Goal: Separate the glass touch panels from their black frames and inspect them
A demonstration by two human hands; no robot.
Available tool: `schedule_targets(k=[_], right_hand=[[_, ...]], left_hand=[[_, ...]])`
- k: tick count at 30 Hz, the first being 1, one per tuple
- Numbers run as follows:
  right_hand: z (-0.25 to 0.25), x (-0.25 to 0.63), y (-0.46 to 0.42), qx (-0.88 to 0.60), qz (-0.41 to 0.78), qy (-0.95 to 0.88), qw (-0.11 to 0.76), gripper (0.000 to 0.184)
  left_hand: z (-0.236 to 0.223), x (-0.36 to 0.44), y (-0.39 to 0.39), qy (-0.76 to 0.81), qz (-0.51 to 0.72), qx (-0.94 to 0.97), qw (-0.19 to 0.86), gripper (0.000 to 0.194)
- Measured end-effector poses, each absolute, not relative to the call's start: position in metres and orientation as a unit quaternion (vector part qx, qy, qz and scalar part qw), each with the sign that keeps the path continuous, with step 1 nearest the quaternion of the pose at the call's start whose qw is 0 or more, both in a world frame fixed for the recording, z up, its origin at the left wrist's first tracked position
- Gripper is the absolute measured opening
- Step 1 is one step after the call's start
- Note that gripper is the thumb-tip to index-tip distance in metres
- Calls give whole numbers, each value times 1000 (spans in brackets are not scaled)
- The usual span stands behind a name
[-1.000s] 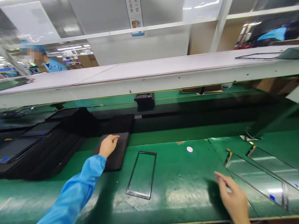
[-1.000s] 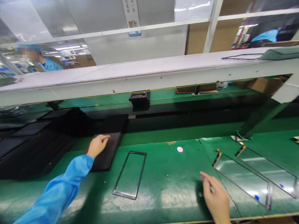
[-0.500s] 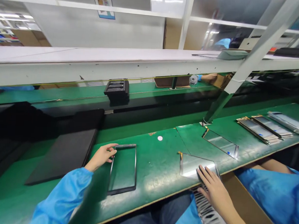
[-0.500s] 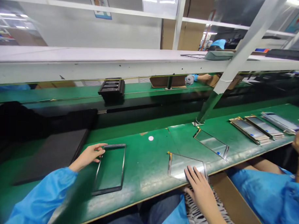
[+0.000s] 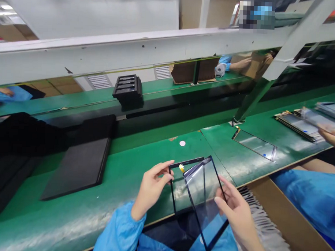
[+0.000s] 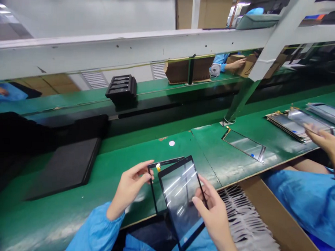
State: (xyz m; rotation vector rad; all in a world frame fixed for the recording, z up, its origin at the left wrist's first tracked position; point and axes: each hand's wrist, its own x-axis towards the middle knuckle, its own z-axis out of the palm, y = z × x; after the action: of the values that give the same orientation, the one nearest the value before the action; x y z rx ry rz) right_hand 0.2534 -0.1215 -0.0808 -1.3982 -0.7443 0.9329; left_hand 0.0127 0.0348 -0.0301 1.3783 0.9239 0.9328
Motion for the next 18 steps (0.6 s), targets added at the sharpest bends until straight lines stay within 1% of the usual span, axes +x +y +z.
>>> schedule_targets(k=[4,10,14,18], right_hand=[[-91,242,-123,-617,381,-295,622,63],[-86,239,-121,-604,404,-289,623,59],[-83,235,-119,-603,406,-277,628,62],[-81,229,-122,-608,387,-285,632,65]], left_hand=[[-25,15,27,391,415,569,593,39],[-16,16,20,383,439,572,577,35],[-15,17,16,375,439,591,564,34],[-19,19,12,377,433,563,594,44]])
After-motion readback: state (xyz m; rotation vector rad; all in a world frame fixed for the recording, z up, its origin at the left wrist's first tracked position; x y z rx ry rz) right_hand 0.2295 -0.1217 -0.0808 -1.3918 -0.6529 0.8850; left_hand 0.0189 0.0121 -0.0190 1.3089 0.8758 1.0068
